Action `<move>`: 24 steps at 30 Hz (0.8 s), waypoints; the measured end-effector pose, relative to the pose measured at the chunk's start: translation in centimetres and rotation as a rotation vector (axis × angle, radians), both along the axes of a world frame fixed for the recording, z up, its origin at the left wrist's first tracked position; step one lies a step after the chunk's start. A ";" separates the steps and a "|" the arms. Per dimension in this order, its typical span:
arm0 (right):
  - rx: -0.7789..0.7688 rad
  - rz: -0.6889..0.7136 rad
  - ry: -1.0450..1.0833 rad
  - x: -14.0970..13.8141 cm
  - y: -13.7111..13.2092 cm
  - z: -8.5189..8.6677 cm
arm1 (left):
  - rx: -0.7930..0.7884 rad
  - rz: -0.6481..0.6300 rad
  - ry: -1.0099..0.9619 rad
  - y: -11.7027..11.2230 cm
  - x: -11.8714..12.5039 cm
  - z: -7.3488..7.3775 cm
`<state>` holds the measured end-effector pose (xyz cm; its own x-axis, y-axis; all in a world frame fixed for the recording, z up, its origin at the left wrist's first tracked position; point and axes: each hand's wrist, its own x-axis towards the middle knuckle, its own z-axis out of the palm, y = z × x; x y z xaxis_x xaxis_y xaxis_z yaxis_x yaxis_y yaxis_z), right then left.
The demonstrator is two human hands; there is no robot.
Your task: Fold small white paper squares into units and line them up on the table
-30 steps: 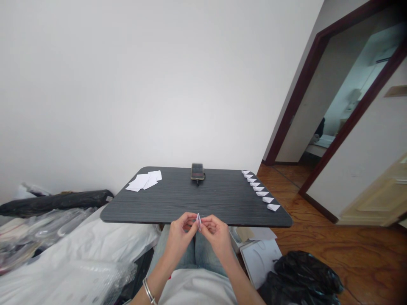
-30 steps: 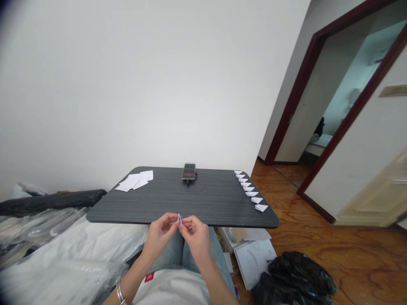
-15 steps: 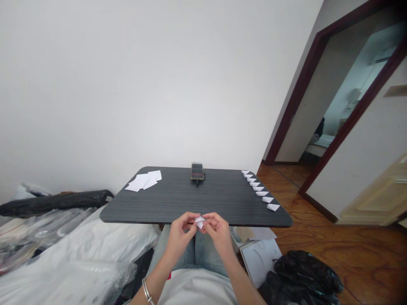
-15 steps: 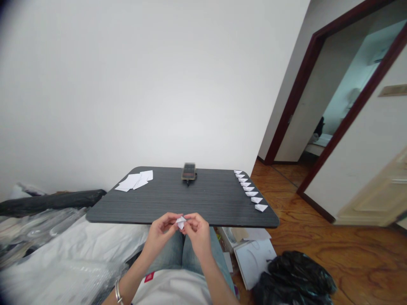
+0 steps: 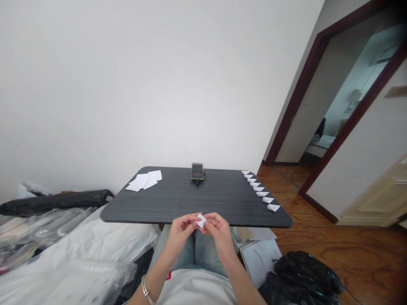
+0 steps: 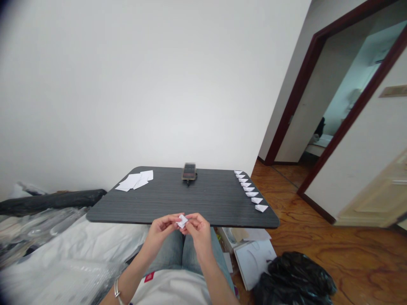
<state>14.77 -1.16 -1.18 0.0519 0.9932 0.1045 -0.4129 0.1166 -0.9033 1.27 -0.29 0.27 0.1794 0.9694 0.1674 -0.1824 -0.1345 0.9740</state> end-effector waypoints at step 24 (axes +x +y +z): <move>0.199 -0.014 -0.265 -0.2 -0.8 0.4 | 0.000 0.091 0.007 -0.5 0.2 1.1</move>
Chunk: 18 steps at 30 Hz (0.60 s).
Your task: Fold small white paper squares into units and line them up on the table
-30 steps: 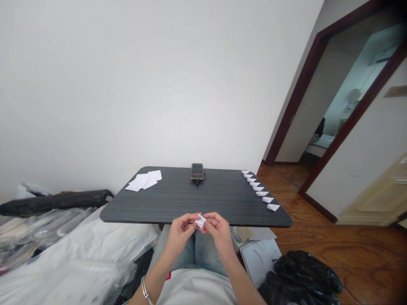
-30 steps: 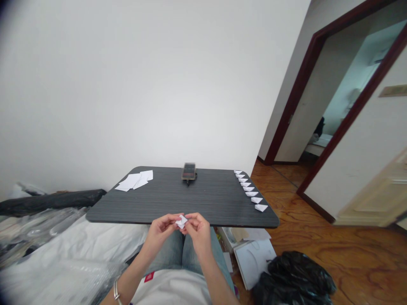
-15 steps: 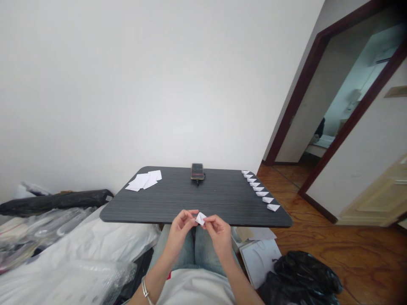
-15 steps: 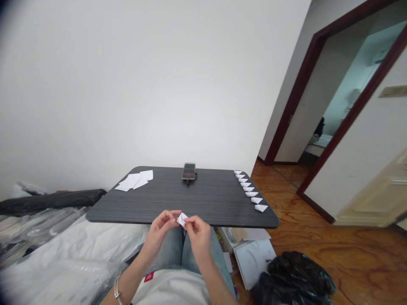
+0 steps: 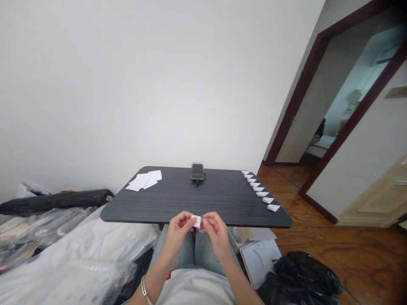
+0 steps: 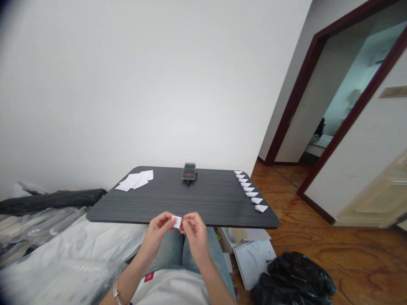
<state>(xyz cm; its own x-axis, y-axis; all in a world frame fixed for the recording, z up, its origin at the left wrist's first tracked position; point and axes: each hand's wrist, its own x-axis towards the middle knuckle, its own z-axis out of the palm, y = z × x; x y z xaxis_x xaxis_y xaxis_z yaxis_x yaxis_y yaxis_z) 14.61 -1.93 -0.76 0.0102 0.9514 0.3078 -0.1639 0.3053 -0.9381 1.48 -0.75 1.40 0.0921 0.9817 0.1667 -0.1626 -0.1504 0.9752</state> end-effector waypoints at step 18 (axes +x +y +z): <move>-0.007 0.018 -0.159 0.3 0.0 0.5 | -0.018 -0.055 0.034 0.1 0.2 0.0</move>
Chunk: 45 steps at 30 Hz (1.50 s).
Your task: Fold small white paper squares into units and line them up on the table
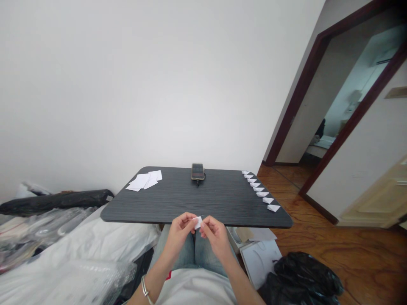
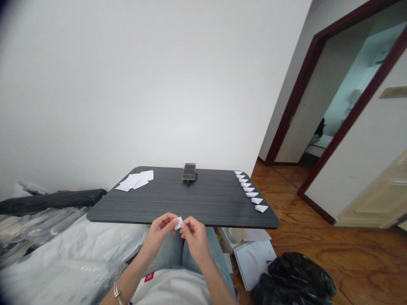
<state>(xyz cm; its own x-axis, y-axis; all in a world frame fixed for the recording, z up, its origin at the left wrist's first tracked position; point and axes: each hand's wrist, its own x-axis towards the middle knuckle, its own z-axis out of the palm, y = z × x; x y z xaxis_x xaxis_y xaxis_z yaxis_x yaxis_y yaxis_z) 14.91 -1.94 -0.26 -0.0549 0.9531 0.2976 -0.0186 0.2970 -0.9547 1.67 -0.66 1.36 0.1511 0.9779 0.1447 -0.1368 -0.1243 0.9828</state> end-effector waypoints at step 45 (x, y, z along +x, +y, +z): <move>0.033 -0.011 0.053 -0.1 0.3 -0.4 | 0.177 -0.003 0.295 -0.3 0.6 -1.5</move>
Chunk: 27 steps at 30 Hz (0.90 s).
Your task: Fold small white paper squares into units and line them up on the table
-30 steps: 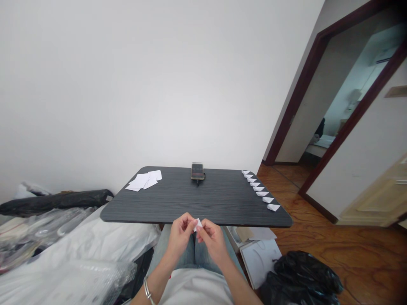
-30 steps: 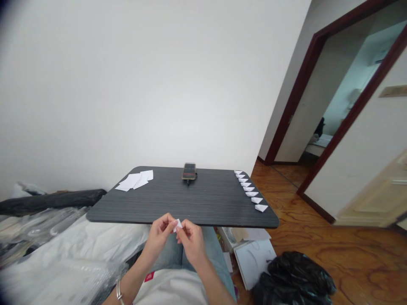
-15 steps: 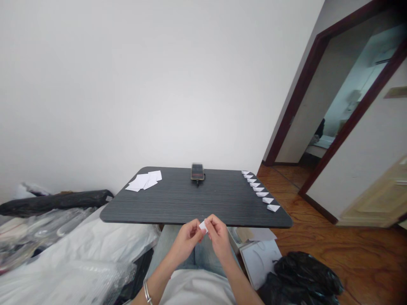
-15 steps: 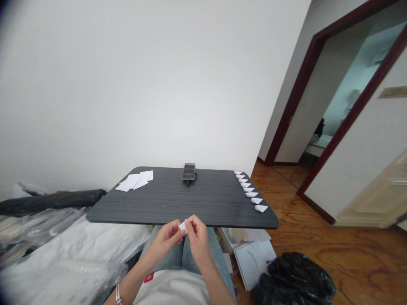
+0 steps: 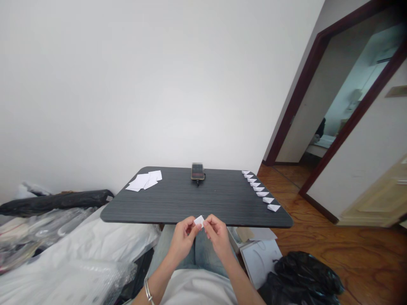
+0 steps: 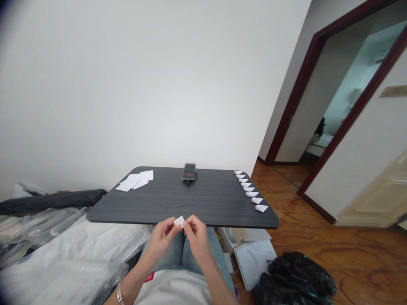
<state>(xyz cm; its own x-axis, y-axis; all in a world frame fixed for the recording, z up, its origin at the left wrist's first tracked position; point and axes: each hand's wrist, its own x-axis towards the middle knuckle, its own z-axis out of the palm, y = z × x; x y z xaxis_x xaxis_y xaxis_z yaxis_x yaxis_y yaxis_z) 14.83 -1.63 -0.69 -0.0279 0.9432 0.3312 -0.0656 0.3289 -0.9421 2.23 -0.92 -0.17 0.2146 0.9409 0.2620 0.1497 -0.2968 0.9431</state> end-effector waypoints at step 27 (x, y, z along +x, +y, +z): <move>0.004 0.037 0.001 -0.3 0.0 -0.3 | 0.008 -0.003 -0.009 -0.3 0.3 0.5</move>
<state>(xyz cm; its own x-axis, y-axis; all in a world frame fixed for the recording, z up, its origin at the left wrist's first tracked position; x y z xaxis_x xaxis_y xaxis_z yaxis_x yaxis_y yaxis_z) 14.52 -1.63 -0.99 -0.0628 0.9401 0.3349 -0.0790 0.3299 -0.9407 2.49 -1.23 0.28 0.2149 0.9381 0.2716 0.1404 -0.3049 0.9420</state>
